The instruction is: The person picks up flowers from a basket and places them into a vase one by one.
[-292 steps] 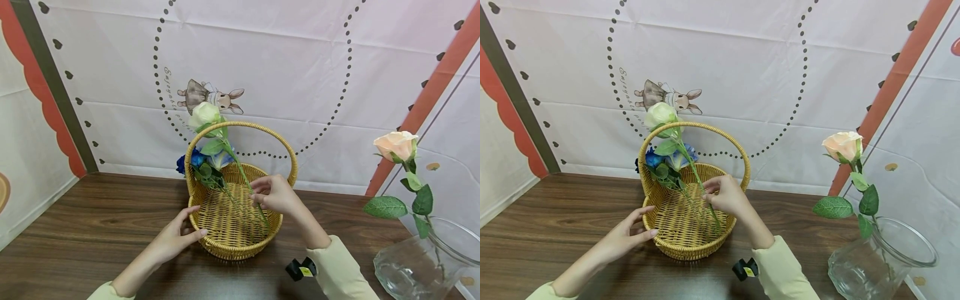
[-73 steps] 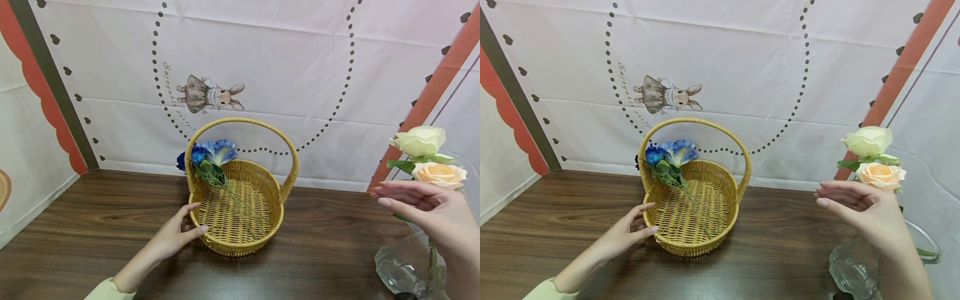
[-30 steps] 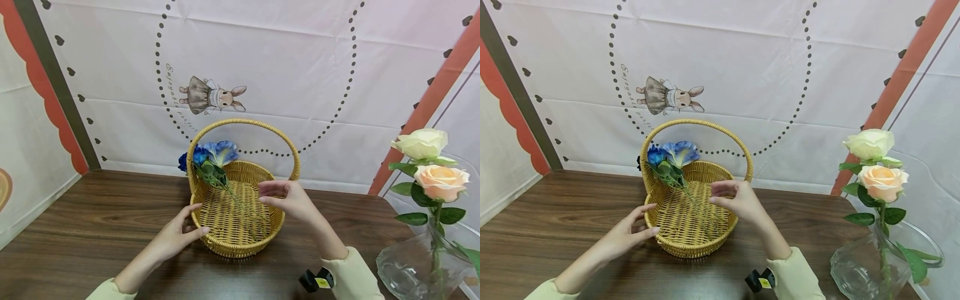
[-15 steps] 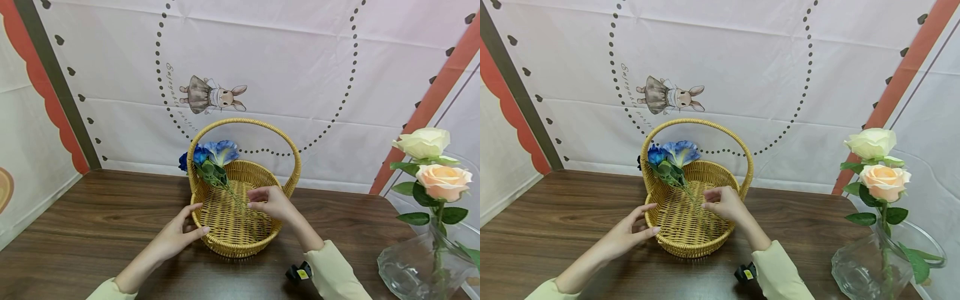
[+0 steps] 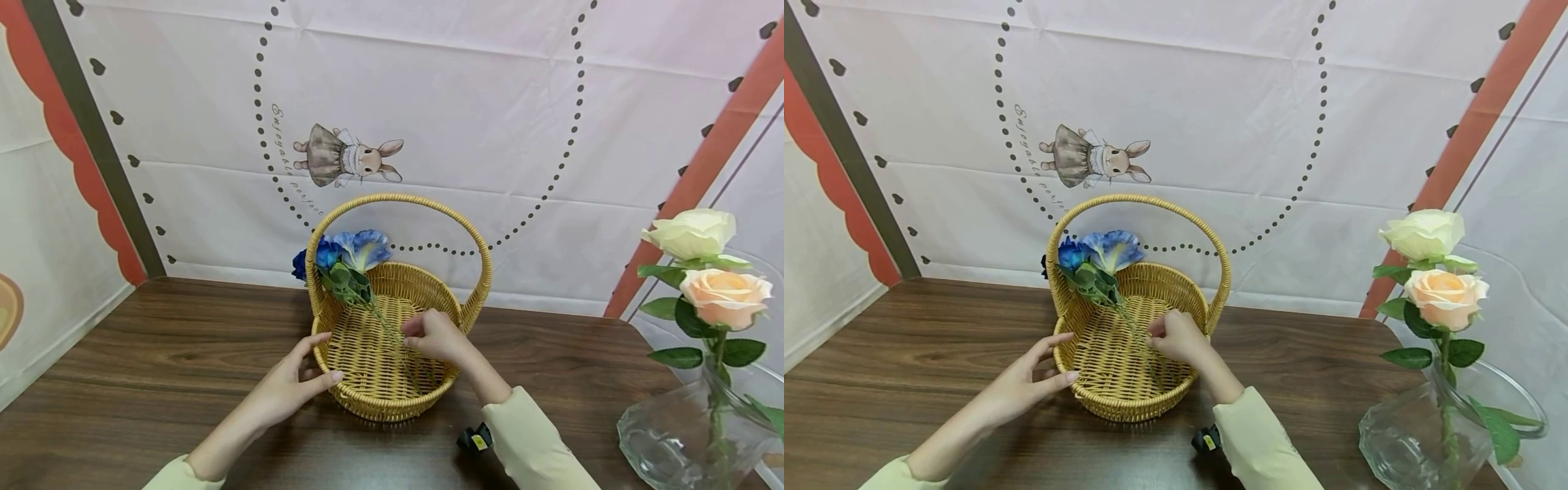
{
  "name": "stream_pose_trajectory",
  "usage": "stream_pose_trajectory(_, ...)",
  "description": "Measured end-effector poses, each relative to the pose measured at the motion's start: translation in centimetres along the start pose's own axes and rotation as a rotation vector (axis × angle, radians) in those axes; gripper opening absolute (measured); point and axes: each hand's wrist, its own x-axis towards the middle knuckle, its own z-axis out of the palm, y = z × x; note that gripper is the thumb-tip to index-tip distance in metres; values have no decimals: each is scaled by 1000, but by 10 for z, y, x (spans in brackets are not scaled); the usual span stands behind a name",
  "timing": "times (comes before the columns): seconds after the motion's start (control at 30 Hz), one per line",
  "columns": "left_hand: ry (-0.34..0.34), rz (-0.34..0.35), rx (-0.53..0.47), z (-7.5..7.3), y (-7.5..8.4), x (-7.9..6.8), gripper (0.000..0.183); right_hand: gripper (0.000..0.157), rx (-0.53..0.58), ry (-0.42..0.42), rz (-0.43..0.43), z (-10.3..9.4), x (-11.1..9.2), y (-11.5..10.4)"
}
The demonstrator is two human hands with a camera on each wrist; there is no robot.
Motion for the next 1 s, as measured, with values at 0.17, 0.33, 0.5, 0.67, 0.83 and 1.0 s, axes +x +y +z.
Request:
stream_pose_trajectory(0.17,-1,-3,0,0,0,0,65,17,-54,50,-36,5,3,0)
stream_pose_trajectory(0.33,-2,-6,-3,1,0,0,66,19,-89,95,-70,7,5,-1)
stream_pose_trajectory(0.5,0,1,-4,1,-1,0,65,23,-82,119,-91,2,2,-6)
stream_pose_trajectory(0.67,3,5,2,0,0,0,65,23,-69,129,-91,-7,-4,-12)
stream_pose_trajectory(0.83,3,2,6,0,-1,0,65,24,-65,142,-70,-13,-8,-17)
stream_pose_trajectory(1.0,3,5,9,-1,-1,0,64,20,-37,168,-22,-20,-12,-22)
